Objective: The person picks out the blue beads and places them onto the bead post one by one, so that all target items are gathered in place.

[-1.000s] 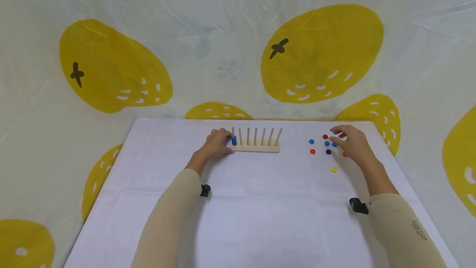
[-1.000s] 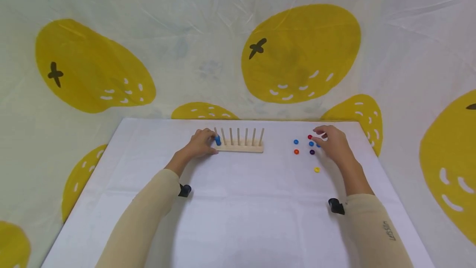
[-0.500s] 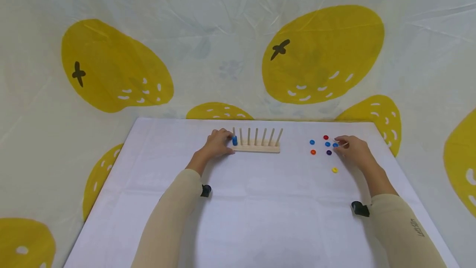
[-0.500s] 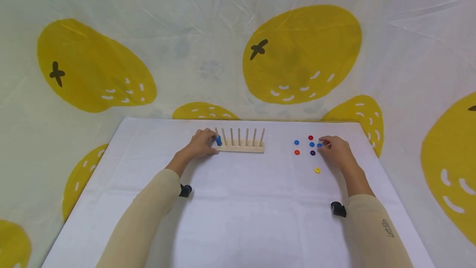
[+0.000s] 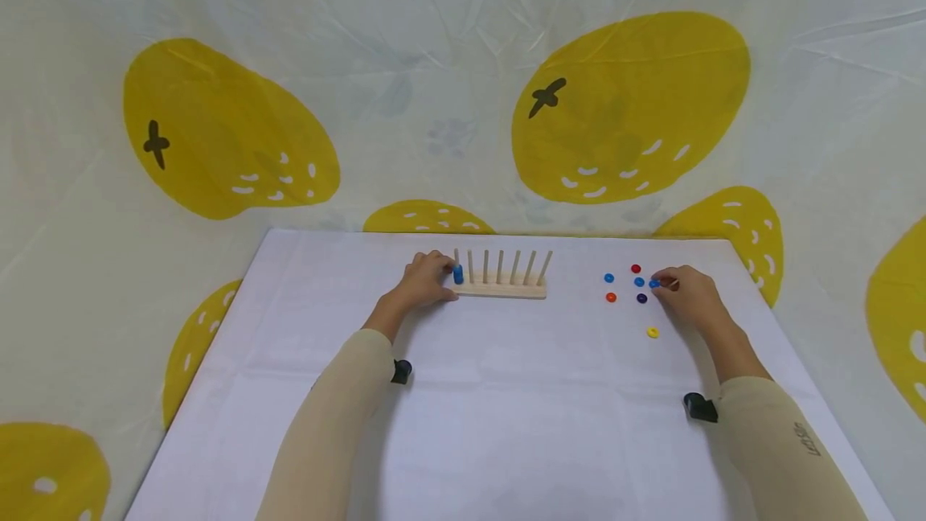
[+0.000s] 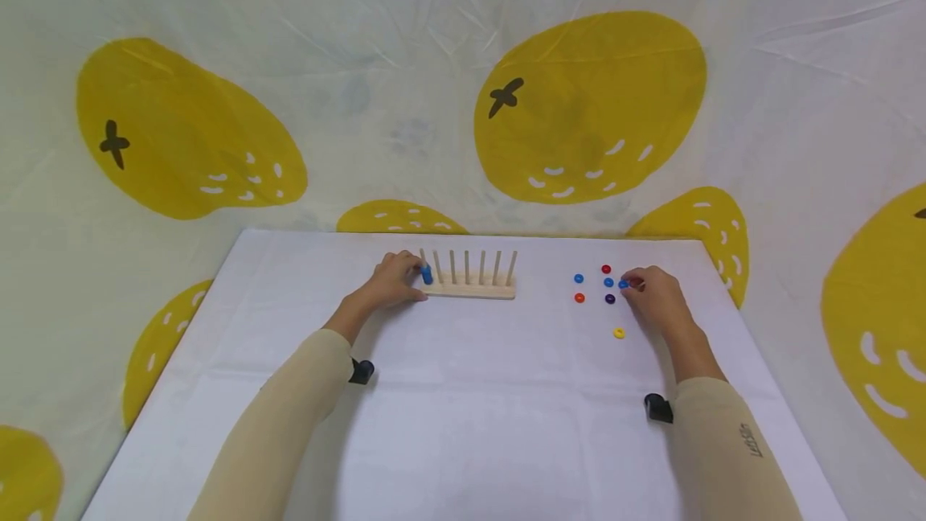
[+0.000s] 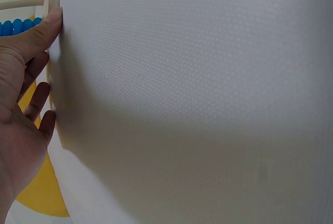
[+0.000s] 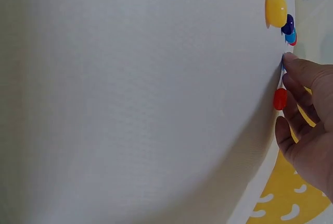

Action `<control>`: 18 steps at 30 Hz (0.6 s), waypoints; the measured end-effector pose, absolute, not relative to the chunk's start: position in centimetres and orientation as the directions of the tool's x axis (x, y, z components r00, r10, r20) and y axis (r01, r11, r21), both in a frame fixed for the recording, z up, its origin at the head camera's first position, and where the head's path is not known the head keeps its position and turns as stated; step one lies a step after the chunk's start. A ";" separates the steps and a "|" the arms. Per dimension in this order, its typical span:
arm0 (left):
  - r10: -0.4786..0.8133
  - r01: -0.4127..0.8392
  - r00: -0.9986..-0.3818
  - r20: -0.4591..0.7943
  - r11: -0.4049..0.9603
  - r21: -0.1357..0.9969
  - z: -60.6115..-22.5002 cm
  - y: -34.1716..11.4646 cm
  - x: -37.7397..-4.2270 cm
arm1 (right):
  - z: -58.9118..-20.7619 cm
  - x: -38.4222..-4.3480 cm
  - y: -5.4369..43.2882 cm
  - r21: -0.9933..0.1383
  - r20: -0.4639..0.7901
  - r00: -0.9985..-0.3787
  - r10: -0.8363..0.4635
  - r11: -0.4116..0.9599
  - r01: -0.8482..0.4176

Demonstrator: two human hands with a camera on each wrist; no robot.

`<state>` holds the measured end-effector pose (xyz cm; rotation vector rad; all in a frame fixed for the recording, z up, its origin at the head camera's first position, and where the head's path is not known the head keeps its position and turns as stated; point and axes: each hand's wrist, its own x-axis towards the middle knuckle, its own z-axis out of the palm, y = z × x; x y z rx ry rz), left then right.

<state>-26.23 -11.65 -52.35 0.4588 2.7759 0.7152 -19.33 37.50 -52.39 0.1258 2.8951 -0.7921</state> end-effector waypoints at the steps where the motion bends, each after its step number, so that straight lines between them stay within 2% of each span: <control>1: 0.356 0.240 -0.922 -0.148 0.831 0.502 -52.3 -11.6 -26.2 | -52.4 -19.3 37.5 -0.500 -0.152 -0.987 0.046 0.858 0.117; 18: 0.364 0.255 -0.920 -0.142 0.835 0.488 -52.6 -11.7 -26.4 | -52.5 -19.0 37.8 -0.505 -0.125 -0.991 0.053 0.856 0.110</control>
